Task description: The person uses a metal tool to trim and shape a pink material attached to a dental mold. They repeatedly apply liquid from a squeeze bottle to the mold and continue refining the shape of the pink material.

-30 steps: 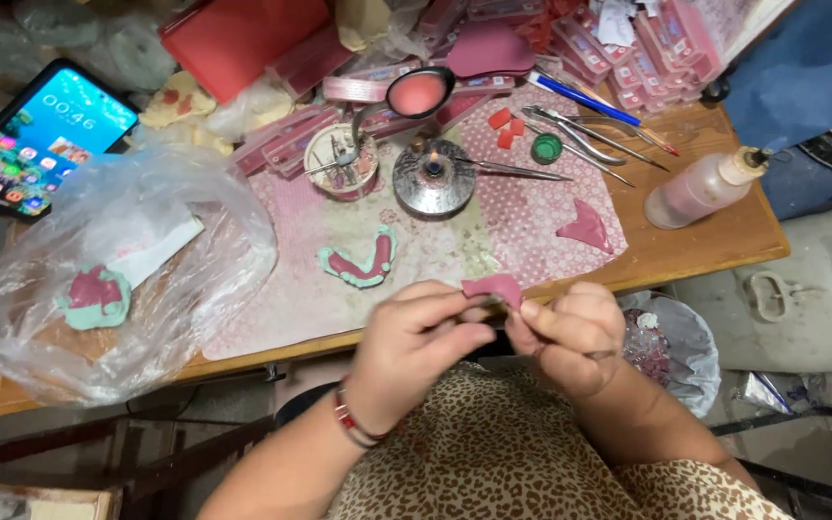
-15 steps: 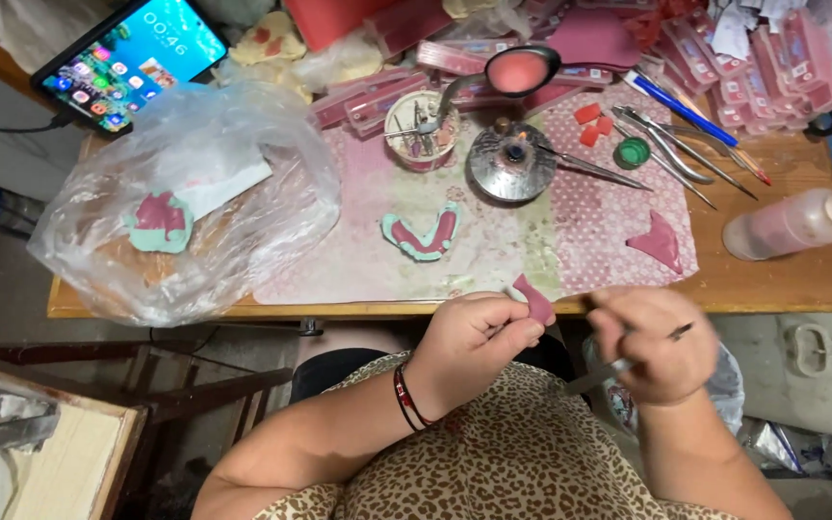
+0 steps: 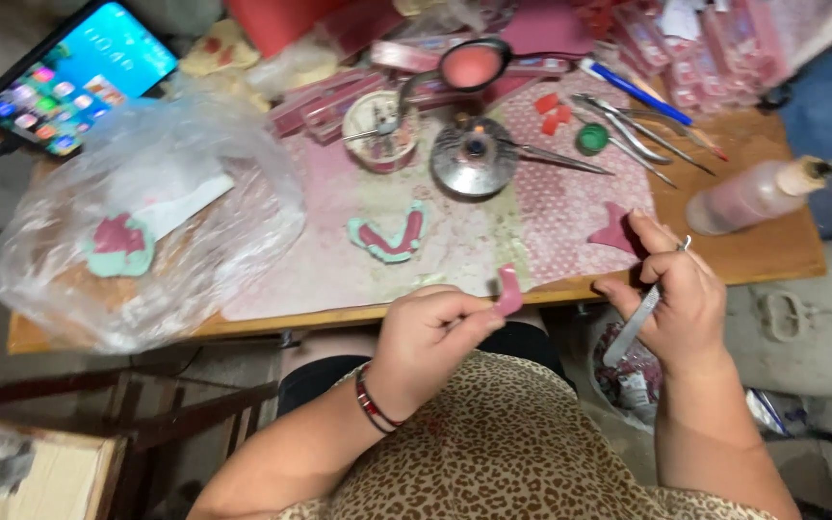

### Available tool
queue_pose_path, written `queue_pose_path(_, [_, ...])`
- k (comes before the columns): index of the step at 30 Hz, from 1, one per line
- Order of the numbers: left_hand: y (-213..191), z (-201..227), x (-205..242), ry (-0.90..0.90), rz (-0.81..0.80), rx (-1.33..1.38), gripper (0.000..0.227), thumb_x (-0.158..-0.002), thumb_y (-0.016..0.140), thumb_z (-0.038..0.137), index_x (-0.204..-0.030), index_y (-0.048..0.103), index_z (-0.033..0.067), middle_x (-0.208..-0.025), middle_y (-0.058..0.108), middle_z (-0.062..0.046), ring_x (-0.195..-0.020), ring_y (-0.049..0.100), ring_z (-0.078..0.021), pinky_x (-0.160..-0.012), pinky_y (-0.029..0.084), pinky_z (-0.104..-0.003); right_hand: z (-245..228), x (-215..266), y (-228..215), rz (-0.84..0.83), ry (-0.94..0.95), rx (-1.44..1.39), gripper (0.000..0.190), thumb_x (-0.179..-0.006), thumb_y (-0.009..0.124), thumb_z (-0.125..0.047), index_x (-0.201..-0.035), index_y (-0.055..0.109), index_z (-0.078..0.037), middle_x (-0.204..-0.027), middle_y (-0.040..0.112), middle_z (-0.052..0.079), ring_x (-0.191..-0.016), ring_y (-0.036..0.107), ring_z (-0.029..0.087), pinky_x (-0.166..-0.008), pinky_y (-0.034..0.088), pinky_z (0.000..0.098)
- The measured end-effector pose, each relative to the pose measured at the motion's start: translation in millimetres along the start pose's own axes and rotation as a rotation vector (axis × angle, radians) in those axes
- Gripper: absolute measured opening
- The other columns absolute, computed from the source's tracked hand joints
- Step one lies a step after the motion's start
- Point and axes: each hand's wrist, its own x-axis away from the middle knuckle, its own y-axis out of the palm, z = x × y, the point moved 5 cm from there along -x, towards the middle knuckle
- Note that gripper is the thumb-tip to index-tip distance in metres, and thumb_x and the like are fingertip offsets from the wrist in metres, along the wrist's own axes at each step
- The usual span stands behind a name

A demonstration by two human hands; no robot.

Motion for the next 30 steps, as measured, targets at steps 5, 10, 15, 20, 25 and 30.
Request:
queue_pose_path(5, [-4.9, 13.8, -6.6, 0.059, 0.030, -0.042, 0.012, -0.089, 0.079, 0.023, -0.083, 0.081, 0.0127, -0.073, 0.072, 0.002, -0.067, 0.065, -0.0114, -0.063, 0.050, -0.029, -4.6, 7.4, -15.7, 0.248, 0.013, -0.045, 0.042, -0.099, 0.076, -0.010, -0.085, 0.037, -0.004, -0.123, 0.071, 0.032, -0.115, 0.073, 0.044, -0.088, 0.056, 0.0437])
queue_pose_path(10, [-8.3, 16.6, -12.5, 0.018, 0.102, 0.079, 0.005, -0.085, 0.086, 0.015, -0.085, 0.085, 0.0098, -0.050, 0.056, -0.001, -0.053, 0.053, -0.0105, -0.054, 0.052, -0.025, 4.8, 6.2, -14.9, 0.360, -0.082, -0.056, 0.050, -0.098, 0.082, -0.013, -0.068, 0.042, -0.014, -0.106, 0.081, 0.019, -0.097, 0.077, 0.045, -0.084, 0.058, 0.0479])
queue_pose_path(15, [-7.0, 23.3, -19.7, 0.029, 0.113, -0.064, 0.008, -0.091, 0.078, 0.015, -0.093, 0.083, 0.0088, -0.054, 0.060, -0.006, -0.054, 0.059, -0.0167, -0.053, 0.053, -0.030, -0.9, 5.2, -10.3, 0.276, -0.110, -0.063, 0.046, -0.094, 0.082, -0.020, -0.069, 0.045, -0.013, -0.108, 0.080, 0.016, -0.103, 0.075, 0.044, -0.099, 0.055, 0.0520])
queue_pose_path(20, [0.3, 22.0, -21.2, 0.024, 0.097, -0.070, 0.010, -0.093, 0.075, 0.013, -0.097, 0.083, 0.0078, -0.061, 0.068, -0.008, -0.059, 0.064, -0.0192, -0.057, 0.056, -0.032, -1.7, 7.2, -14.0, 0.240, -0.103, -0.088, 0.044, -0.097, 0.077, -0.021, -0.070, 0.043, -0.014, -0.113, 0.080, 0.013, -0.108, 0.075, 0.038, -0.111, 0.046, 0.0512])
queue_pose_path(25, [7.7, 19.4, -25.3, 0.034, 0.077, -0.090, 0.011, -0.093, 0.076, 0.013, -0.100, 0.083, 0.0091, -0.072, 0.076, -0.008, -0.068, 0.072, -0.0231, -0.063, 0.059, -0.034, -5.3, 7.7, -19.8, 0.237, -0.098, -0.189, 0.039, -0.102, 0.068, -0.022, -0.075, 0.042, -0.013, -0.124, 0.075, 0.019, -0.119, 0.070, 0.040, -0.119, 0.036, 0.0528])
queue_pose_path(30, [34.0, 38.0, -25.1, 0.375, -0.015, -0.353, 0.012, -0.098, 0.069, 0.015, -0.101, 0.080, 0.0148, -0.086, 0.078, 0.001, -0.080, 0.075, -0.0219, -0.069, 0.060, -0.032, -14.2, 23.0, -23.1, 0.303, 0.104, -0.649, 0.039, -0.094, 0.070, -0.003, -0.078, 0.036, -0.013, -0.106, 0.077, 0.024, -0.102, 0.077, 0.039, -0.101, 0.055, 0.0477])
